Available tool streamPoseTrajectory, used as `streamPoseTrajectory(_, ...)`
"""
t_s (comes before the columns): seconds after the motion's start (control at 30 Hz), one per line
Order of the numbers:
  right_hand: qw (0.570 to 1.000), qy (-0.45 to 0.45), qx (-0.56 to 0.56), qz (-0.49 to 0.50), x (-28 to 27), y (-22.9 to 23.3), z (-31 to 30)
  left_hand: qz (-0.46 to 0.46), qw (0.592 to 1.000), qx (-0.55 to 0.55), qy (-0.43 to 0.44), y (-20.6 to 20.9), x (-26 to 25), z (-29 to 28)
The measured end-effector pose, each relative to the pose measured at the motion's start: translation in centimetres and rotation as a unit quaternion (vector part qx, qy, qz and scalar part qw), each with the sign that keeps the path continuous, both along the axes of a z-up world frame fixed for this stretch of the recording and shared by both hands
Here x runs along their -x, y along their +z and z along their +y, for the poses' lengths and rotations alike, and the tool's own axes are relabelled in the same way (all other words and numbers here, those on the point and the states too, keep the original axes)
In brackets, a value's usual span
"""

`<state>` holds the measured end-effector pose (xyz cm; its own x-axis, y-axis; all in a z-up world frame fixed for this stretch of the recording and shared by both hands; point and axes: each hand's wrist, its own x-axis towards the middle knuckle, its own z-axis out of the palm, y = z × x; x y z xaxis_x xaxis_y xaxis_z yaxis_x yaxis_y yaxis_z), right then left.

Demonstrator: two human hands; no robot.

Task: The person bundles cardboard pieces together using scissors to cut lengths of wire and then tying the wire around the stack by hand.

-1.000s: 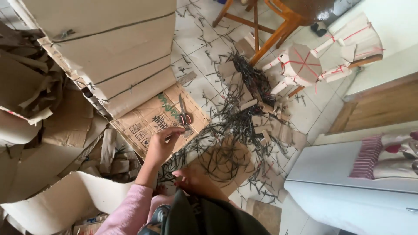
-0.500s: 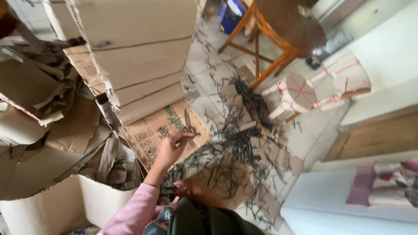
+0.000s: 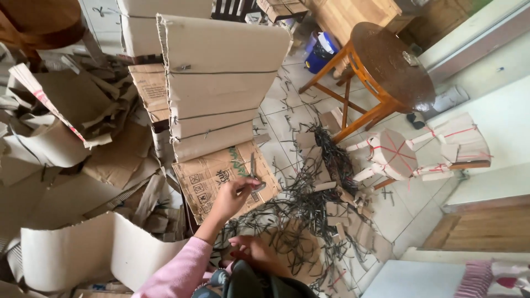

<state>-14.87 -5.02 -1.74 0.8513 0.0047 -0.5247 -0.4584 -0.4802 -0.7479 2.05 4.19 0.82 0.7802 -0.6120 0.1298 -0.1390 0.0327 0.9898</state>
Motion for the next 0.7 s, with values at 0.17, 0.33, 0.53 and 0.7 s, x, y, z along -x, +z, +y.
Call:
streamPoseTrajectory(0.17,0.995,0.086,0.025,-0.031,-0.5,1.5,-0.1,0.005,0.999,0.017,0.036,-0.4,-0.2,-0.2)
streamPoseTrajectory(0.33,0.999,-0.005,0.020,0.025,0.9,3.4,-0.5,0.061,0.998,-0.006,-0.012,-0.3,0.3,-2.0)
streamPoseTrajectory(0.53,0.968,-0.077,-0.227,-0.075,2.6,-7.1,-5.7,-0.026,0.999,0.031,-0.017,0.7,-0.4,-3.2)
streamPoseTrajectory(0.7,0.998,0.045,0.005,-0.051,-0.5,4.4,-1.1,0.060,0.998,-0.006,-0.001,3.2,-0.4,-1.1)
